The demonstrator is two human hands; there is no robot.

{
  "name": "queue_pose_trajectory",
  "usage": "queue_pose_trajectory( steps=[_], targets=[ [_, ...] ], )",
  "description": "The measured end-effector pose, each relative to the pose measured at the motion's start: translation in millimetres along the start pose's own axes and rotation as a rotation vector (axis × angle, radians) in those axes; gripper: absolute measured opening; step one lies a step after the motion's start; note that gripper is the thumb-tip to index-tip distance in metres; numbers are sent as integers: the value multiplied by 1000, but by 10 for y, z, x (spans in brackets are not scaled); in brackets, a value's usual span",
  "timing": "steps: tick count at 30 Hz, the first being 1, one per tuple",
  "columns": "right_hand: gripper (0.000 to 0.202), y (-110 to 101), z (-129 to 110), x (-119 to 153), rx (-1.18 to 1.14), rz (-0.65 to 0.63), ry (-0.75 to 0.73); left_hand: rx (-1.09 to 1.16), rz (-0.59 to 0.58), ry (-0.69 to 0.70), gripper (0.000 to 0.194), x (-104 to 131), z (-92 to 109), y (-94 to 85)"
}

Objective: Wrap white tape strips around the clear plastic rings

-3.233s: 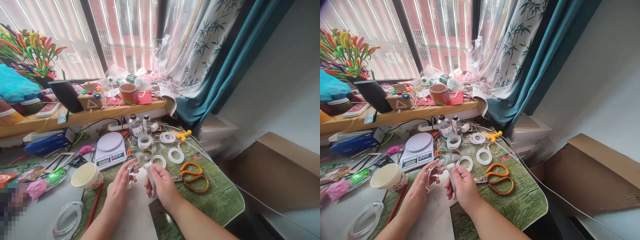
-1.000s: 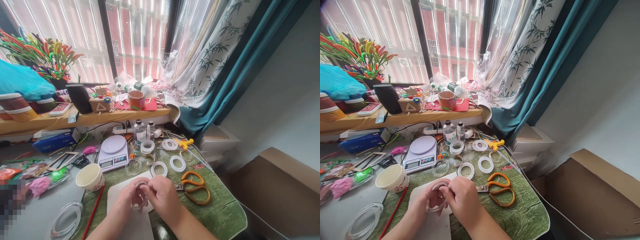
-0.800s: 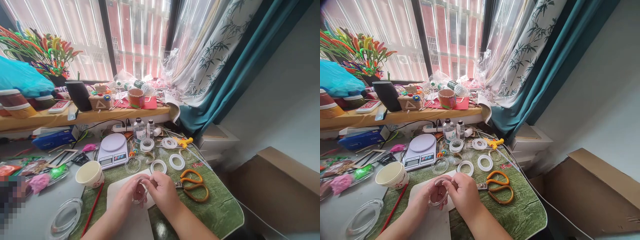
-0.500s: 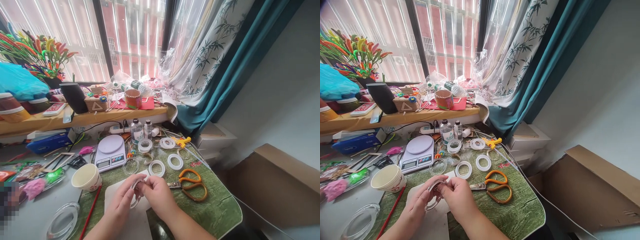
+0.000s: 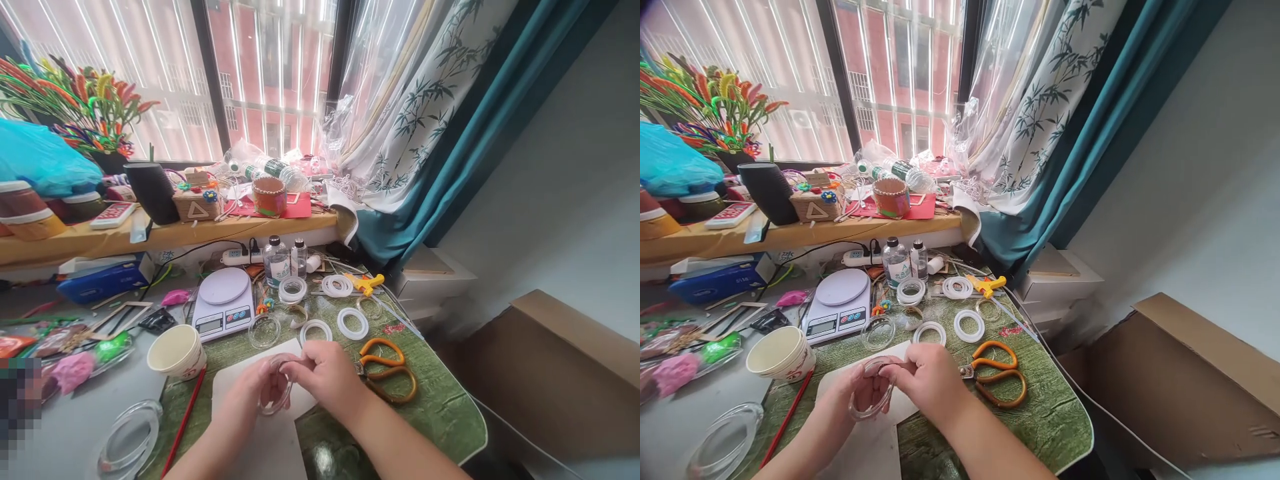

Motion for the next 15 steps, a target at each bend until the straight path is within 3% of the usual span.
queue_pose_trajectory(
  steps=[2,4,6,8,10,15],
  targets=[
    [54,177,130,104,-191,-10,154,12,31,39,57,24,24,-22],
    [52,260,145,155,-266,-36,210,44,38,58,57,31,44,-24],
    [51,167,91,131,-185,-20,199,64,24,44,58,11,42,-13],
    [53,0,-51,51,-33,13,77,54,-8,15,61,-32,19,0],
    [54,-37,-154,-8,7,-33,-15,35,-39,5,63,-78,-8,-5],
    [44,203,20,38,-224,-136,183,157,47,56,56,-87,-16,-144]
  ],
)
Point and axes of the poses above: each hand's wrist, its own x-axis away from the middle knuckle, its own y-axis out of the palm, z = x × y, the point moved 8 cm from there along -x, towards the middle knuckle, and after that the axes turned 7 degrees about -y, right-handed, at the moved point
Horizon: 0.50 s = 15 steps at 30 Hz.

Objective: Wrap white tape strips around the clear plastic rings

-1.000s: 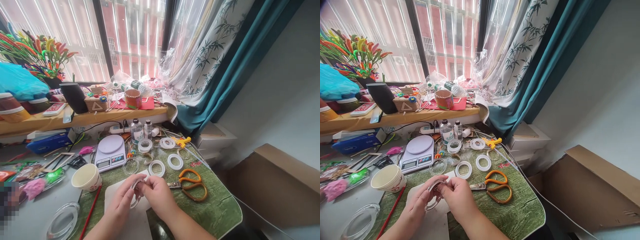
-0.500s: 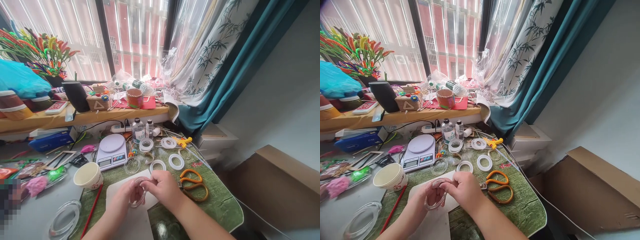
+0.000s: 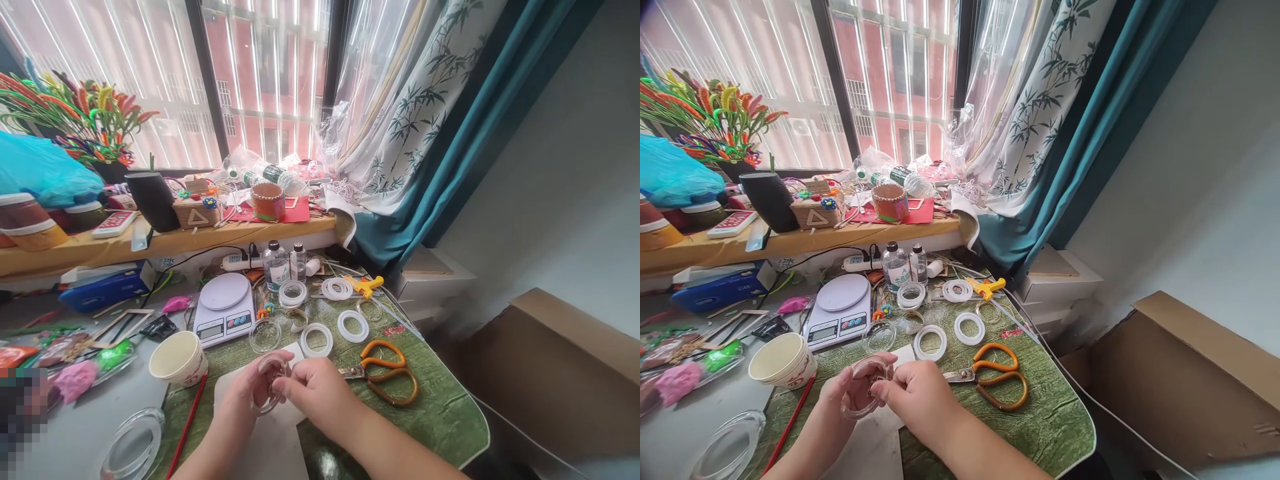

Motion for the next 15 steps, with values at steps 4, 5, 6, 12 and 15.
queue_pose_trajectory(
  steps=[4,5,6,12,15],
  targets=[
    [52,33,29,23,-15,54,-44,4,10,-11,53,43,32,30],
    [54,47,34,30,-7,35,-44,2,20,-21,53,47,39,40],
    [55,49,31,36,15,21,-51,-2,28,-34,54,49,42,52],
    [55,-82,-132,21,222,15,-205,17,-36,-140,53,59,31,219],
    [50,-104,-86,13,184,17,-136,33,-49,-134,52,63,65,233]
  ],
)
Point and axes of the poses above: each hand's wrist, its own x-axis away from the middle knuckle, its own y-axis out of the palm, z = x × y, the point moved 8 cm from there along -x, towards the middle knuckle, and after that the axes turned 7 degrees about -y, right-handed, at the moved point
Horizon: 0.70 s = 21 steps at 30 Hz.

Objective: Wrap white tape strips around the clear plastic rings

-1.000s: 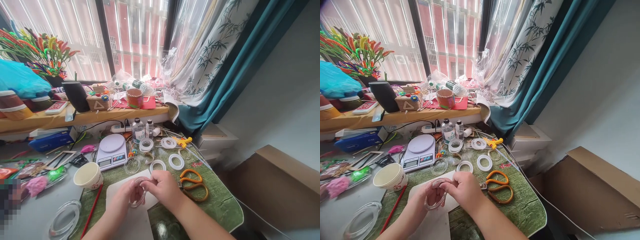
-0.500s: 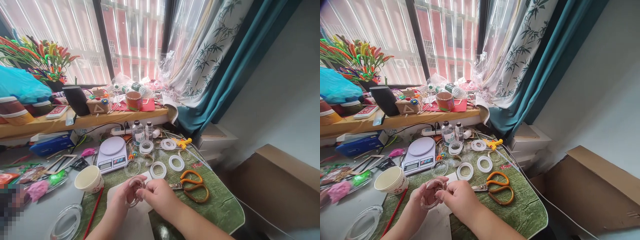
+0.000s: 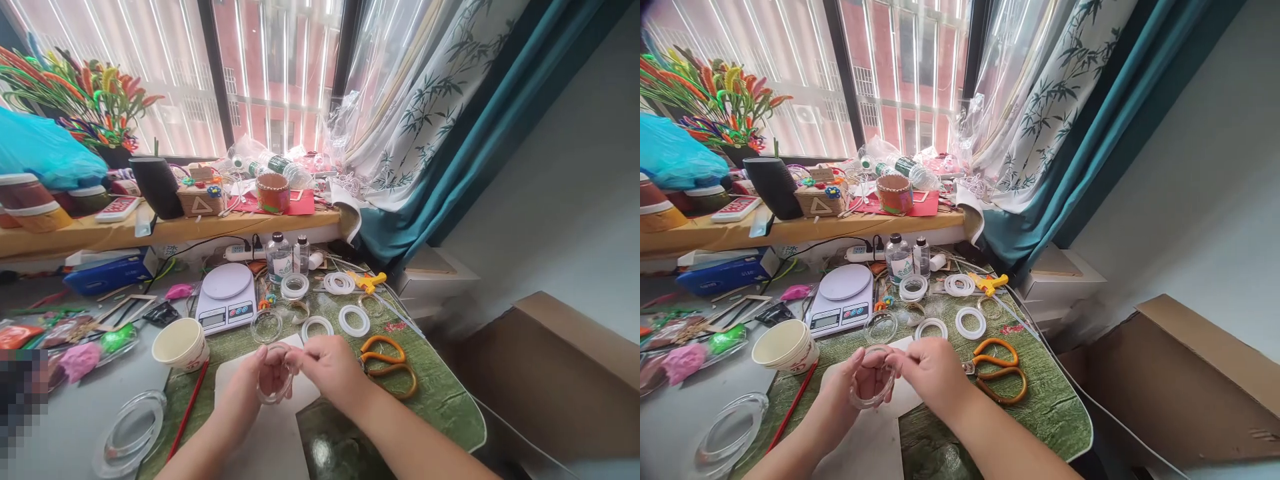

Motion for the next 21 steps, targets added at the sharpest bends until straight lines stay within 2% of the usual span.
queue_pose_trajectory(
  steps=[1,3,5,9,13,16,21],
  targets=[
    [48,10,45,10,-34,8,56,2,1,-1,53,-1,5,-8],
    [46,123,126,37,-131,-68,164,25,25,-8,53,-4,5,-45],
    [45,168,165,40,-184,-85,220,38,54,-3,52,-5,3,-79],
    [53,-91,145,-28,-77,150,178,-57,9,26,53,2,-3,-32],
    [53,-126,125,-10,-94,146,140,-28,24,46,51,2,-3,-51],
    [51,-127,106,45,-244,170,141,19,40,39,50,-23,-3,-80],
    [41,-19,3,33,-487,55,137,72,30,10,52,-100,-37,-99]
  ],
)
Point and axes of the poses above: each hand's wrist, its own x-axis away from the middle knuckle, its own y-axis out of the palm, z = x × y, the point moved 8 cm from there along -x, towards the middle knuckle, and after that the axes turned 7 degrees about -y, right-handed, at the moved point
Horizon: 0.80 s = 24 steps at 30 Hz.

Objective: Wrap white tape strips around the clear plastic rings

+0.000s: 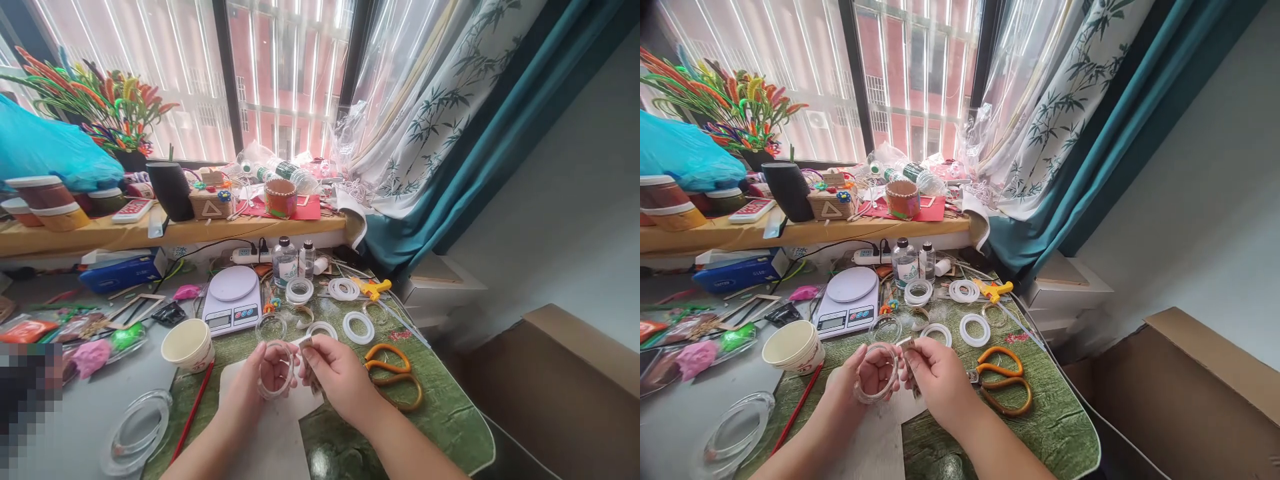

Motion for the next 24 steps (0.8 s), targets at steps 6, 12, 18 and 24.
queue_pose_trajectory(
  steps=[6,12,18,24],
  targets=[
    [37,-29,73,-39,341,-32,47,-115,149,34,44,-22,-60,-133],
    [33,38,-83,-152,830,-181,-179,-224,101,60,55,-4,-102,-107],
    [47,62,276,-23,618,-143,65,-218,109,155,54,58,28,-146],
    [46,-35,-26,-83,736,-59,-145,-99,53,78,53,74,-9,-53]
  ],
)
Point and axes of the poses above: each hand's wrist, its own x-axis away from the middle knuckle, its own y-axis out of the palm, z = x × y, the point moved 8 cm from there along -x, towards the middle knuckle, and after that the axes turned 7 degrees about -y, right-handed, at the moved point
